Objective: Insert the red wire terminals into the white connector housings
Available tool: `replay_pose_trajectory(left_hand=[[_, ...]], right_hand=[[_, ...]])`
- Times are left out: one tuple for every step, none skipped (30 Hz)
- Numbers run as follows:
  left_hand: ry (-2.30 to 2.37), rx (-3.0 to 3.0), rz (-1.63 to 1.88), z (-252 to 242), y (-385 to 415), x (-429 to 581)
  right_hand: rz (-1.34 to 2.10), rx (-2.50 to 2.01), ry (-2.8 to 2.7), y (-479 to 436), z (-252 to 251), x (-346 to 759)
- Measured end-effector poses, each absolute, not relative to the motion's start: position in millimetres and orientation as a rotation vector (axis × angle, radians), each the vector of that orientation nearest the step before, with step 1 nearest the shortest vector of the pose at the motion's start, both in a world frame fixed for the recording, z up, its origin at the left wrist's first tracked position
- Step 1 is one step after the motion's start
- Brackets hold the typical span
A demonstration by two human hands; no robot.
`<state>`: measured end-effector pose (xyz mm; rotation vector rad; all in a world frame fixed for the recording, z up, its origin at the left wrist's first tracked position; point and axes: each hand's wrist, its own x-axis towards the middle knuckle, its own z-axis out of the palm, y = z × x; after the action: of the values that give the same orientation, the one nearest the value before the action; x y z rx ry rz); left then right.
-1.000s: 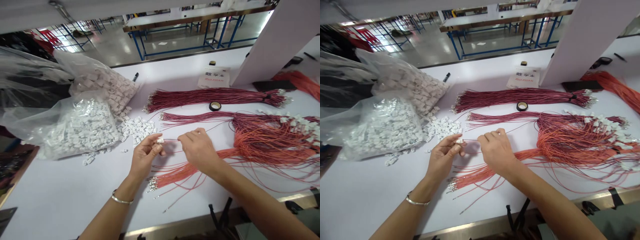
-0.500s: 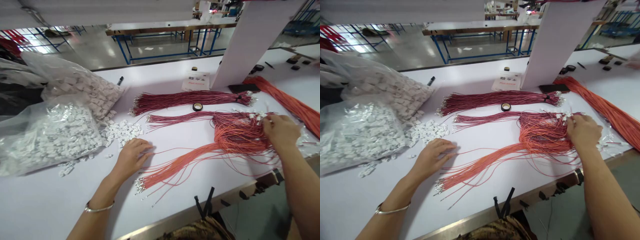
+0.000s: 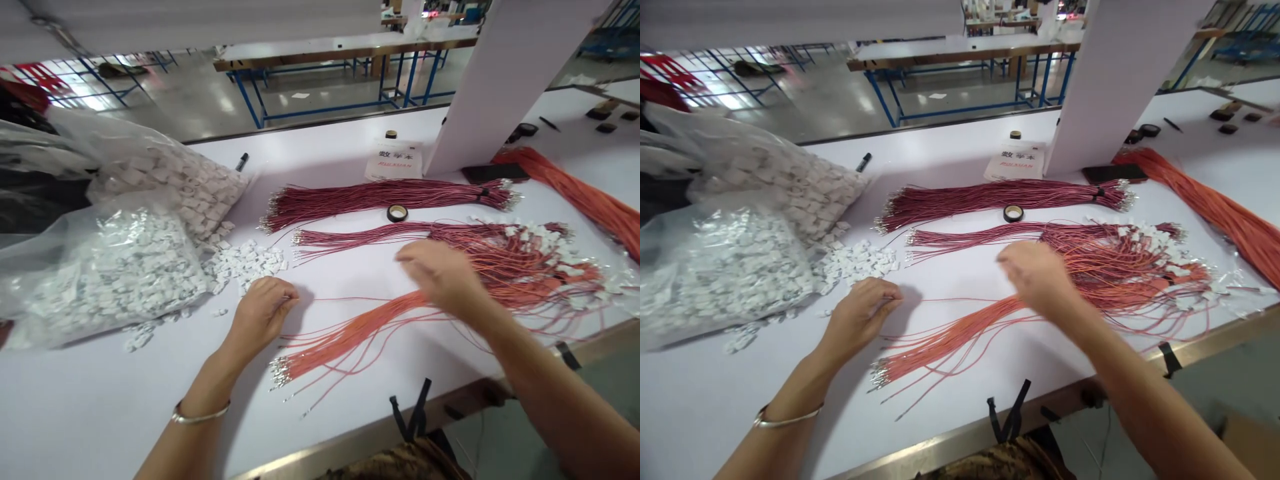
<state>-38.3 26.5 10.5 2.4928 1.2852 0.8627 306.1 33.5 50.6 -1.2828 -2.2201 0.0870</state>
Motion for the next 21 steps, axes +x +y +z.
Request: replay_pose_trajectory(left_hand=[[1.285, 2.473, 0.892, 13, 25, -38], [1.298, 2.454, 0.915, 16, 24, -37], [1.323, 2.431, 0.931, 17, 23, -37], [1.353, 2.406, 0.94, 18, 22, -38], [1.384, 2.376, 0.955, 19, 23, -40], [1.409, 2.341, 0.976, 19, 23, -43], [1.438, 2.299, 1.011, 19, 25, -47], [1.485, 2.253, 1.064, 19, 26, -52], [1.551, 2.212, 1.125, 18, 28, -57], [1.626, 2.185, 1.178, 16, 31, -62], [1.696, 2.183, 1.204, 15, 33, -66], [1.755, 2.213, 1.191, 12, 35, -69], [1.801, 2.268, 1.138, 10, 37, -71], [1.832, 2.339, 1.043, 7, 38, -71], [1.849, 2.411, 0.928, 4, 40, -70], [1.861, 2.471, 0.821, 1, 41, -69], [1.872, 2.514, 0.739, -2, 41, -68], [1.876, 2.539, 0.69, -4, 42, -67], [1.872, 2.552, 0.671, -6, 42, -67], [1.867, 2.556, 0.673, -8, 43, -67], [1.862, 2.554, 0.691, -8, 43, -67]], right_hand=[[0.214, -1.183, -2.288, 33, 43, 275], [0.329, -1.133, -2.349, 34, 35, 246], [0.428, -1.105, -2.396, 35, 27, 220], [0.505, -1.088, -2.432, 36, 19, 199], [0.573, -1.07, -2.449, 37, 12, 182], [0.633, -1.051, -2.434, 38, 7, 170], [0.682, -1.038, -2.384, 39, 2, 162], [0.72, -1.031, -2.302, 40, -2, 158], [0.75, -1.034, -2.199, 42, -5, 157], [0.774, -1.05, -2.09, 43, -7, 157], [0.796, -1.073, -1.988, 43, -9, 159], [0.819, -1.1, -1.904, 44, -9, 161], [0.842, -1.125, -1.838, 44, -10, 162], [0.862, -1.15, -1.787, 43, -10, 164], [0.88, -1.169, -1.75, 43, -10, 164], [0.894, -1.18, -1.722, 43, -9, 164], [0.909, -1.18, -1.705, 43, -9, 164], [0.923, -1.172, -1.692, 43, -8, 164], [0.935, -1.155, -1.684, 44, -7, 164], [0.943, -1.135, -1.679, 44, -6, 163], [0.947, -1.112, -1.677, 44, -5, 163]])
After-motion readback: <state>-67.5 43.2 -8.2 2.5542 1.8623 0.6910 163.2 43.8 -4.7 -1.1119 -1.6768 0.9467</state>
